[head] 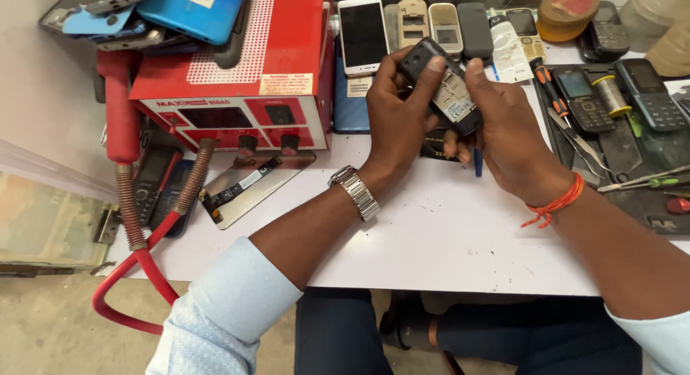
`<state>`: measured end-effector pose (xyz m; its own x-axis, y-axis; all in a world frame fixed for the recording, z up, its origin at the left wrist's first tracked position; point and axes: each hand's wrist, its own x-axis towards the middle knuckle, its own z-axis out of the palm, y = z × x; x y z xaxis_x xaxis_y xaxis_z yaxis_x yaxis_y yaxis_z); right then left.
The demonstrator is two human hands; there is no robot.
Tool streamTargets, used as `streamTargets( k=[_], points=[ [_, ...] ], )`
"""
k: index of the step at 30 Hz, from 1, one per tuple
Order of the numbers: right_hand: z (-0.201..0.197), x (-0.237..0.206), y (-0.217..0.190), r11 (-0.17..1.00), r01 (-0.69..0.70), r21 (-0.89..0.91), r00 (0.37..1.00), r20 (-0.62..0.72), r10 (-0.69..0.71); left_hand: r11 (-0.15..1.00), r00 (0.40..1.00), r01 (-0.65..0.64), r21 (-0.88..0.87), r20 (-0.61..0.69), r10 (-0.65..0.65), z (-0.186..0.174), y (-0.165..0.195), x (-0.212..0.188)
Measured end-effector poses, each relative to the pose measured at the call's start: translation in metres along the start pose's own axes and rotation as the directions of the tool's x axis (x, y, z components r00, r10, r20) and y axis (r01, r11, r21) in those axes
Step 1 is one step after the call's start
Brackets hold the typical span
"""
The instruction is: The person uses a blue plastic pry tool to open the back cover of a black feature phone, removes the battery, and reassembles the device. Then the person picks up a red smartphone, removes its back cover, and uses a purple tool to probe the internal components.
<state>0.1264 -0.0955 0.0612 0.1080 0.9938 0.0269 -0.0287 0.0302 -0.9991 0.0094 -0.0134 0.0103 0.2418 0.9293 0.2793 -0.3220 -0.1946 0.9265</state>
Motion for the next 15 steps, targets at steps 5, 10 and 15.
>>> streamTargets(
  k=[5,10,15],
  points=[
    [-0.008,0.002,0.002,1.000,0.006,0.024,0.999,-0.036,-0.005,0.983,0.988,-0.108,-0.145,0.095,0.123,-0.004,-0.020,0.005],
    [-0.010,0.001,0.005,0.996,0.046,0.072,0.999,-0.021,-0.045,0.986,0.980,-0.131,-0.102,0.135,0.144,-0.007,-0.020,0.004],
    [-0.007,0.003,0.006,0.987,0.095,0.130,0.995,-0.024,-0.093,0.990,0.971,-0.121,-0.077,0.197,0.134,-0.004,-0.001,0.000]
  ],
)
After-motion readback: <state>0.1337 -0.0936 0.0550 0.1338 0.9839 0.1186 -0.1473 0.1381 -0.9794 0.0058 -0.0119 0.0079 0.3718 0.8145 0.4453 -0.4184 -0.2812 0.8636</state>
